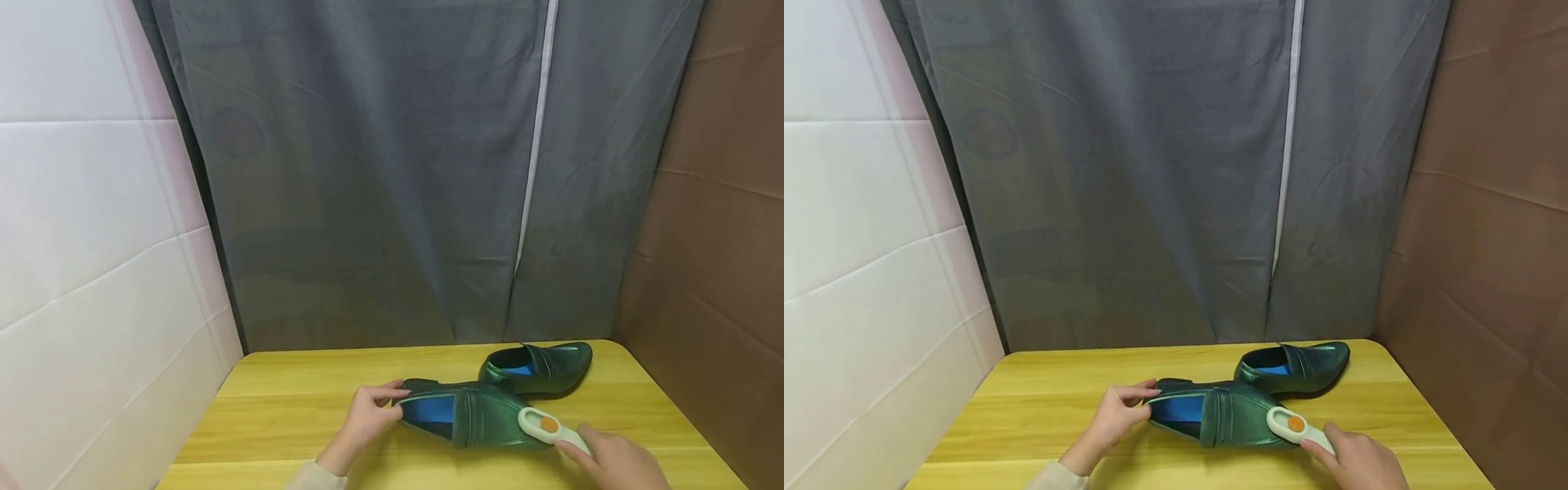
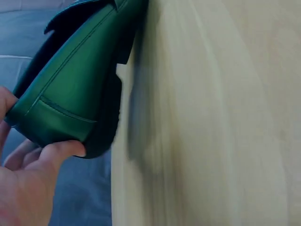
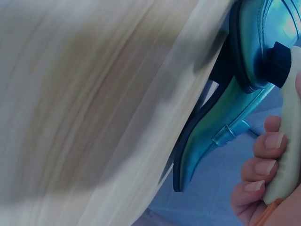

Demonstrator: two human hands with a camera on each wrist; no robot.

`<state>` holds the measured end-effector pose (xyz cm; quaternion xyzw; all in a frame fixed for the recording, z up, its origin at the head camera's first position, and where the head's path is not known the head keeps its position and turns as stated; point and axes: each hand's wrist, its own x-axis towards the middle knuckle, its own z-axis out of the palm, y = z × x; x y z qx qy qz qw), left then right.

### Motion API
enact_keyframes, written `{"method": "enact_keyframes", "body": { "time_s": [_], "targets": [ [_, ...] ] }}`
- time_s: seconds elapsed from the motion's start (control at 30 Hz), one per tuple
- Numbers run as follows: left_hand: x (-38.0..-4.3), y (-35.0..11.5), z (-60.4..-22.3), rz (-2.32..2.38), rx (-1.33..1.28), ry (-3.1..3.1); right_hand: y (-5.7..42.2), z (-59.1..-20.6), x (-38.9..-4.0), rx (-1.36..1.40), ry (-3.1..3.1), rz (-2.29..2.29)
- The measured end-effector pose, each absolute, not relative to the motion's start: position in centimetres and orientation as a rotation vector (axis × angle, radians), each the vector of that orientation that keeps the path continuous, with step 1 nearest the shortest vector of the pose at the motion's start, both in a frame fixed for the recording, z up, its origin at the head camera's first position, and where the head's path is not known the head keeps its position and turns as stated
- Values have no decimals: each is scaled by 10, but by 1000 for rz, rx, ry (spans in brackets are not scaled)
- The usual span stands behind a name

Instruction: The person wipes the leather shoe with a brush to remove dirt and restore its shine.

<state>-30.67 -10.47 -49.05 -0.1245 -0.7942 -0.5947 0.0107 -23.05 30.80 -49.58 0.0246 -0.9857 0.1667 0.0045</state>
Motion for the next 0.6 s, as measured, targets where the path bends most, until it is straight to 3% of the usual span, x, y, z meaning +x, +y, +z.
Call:
{"method": "enact_keyframes", "body": {
  "time_s": [0.6],
  "targets": [
    [-295, -118, -508, -2087, -729, -2448, 307, -501, -228, 106, -3062, 558]
  ]
}}
